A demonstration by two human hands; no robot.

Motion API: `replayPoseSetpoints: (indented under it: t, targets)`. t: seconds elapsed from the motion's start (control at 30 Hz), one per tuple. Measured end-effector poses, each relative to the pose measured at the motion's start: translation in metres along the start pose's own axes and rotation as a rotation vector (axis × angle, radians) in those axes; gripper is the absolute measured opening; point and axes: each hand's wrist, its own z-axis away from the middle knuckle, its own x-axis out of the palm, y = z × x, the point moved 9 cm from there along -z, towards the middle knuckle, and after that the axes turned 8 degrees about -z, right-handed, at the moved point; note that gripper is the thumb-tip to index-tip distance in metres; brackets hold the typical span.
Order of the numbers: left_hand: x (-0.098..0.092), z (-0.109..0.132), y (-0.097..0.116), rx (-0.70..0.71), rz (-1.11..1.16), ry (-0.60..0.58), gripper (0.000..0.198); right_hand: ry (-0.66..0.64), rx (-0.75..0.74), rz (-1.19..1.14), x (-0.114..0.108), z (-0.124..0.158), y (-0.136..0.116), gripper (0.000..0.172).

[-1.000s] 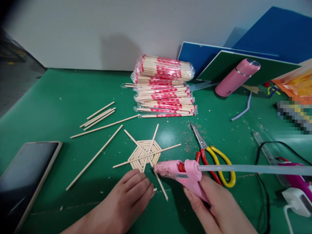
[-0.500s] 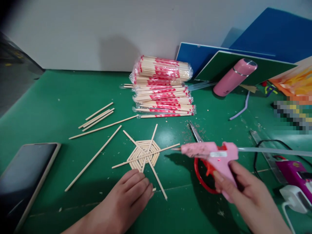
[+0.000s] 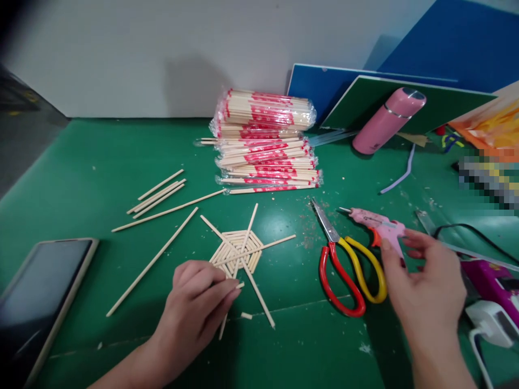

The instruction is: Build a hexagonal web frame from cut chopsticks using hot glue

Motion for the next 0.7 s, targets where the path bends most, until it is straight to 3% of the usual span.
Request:
replayPoseSetpoints:
  t: [0.03,0.1,0.17,0.23,0.5,0.7]
  targets:
    - [0.000,-0.002,-0.002,-0.021,0.003,-0.007,0.016,-0.028,-0.054,-0.069,0.006,0.011,-0.019,0.040]
    - [0.003,-0.004,-0.004,-0.047,0.016,-0.037,0.015,-0.333,-0.289,-0.264,0.039,0.040,-0.074,0.019]
    - [0.005,-0.005,-0.005,-0.056,0.026,-0.054,0.015,-0.624,-0.500,-0.417,0.064,0.074,-0.124,0.019]
    - [0.003,-0.005,-0.005,-0.059,0.030,-0.044,0.015,-0.730,-0.595,-0.464,0.078,0.092,-0.150,0.019]
    - [0.002,-0.006,-0.006,-0.053,0.043,-0.041,0.018,-0.731,-0.741,-0.353,0.092,0.101,-0.164,0.016]
    - [-0.005,0.000,-0.007,-0.071,-0.012,0.033,0.013,-0.794,-0.710,-0.380,0.099,0.101,-0.163,0.018]
